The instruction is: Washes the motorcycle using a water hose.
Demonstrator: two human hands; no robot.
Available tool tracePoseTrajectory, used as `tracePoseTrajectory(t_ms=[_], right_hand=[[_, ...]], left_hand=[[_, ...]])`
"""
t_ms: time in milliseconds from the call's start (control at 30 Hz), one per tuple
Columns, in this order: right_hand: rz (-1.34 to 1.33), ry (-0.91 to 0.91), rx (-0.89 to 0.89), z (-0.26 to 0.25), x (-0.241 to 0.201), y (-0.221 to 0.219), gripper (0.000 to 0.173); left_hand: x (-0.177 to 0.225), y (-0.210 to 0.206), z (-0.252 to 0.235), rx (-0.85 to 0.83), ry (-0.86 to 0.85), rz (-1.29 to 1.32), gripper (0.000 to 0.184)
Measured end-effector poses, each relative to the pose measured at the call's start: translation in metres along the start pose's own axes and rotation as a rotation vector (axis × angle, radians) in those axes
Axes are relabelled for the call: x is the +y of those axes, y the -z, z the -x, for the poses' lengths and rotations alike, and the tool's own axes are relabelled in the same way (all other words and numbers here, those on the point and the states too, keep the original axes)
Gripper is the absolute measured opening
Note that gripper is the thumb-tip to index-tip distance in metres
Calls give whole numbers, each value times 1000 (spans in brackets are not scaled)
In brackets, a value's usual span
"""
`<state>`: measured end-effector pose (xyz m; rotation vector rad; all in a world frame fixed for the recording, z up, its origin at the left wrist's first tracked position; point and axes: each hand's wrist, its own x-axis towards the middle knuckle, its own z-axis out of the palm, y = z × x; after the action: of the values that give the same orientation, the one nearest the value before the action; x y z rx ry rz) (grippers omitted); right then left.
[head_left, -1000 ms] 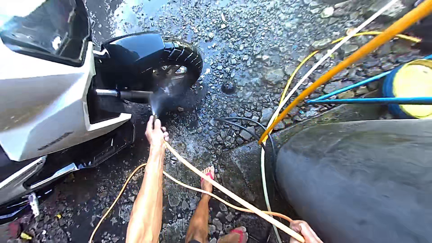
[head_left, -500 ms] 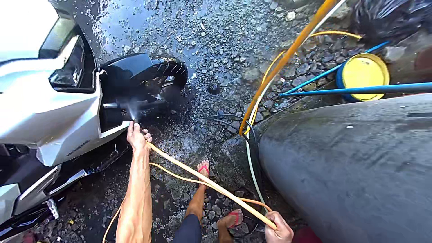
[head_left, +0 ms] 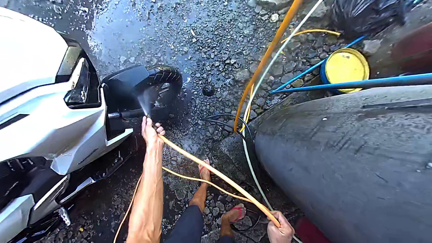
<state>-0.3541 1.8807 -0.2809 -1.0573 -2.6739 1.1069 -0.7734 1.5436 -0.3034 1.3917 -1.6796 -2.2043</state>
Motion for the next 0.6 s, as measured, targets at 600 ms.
tracePoseTrajectory(t_ms=[600], right_hand=[[89, -127, -8, 1, -2, -6, 11]], left_hand=[[-23, -117, -16, -198, 117, -195, 44]])
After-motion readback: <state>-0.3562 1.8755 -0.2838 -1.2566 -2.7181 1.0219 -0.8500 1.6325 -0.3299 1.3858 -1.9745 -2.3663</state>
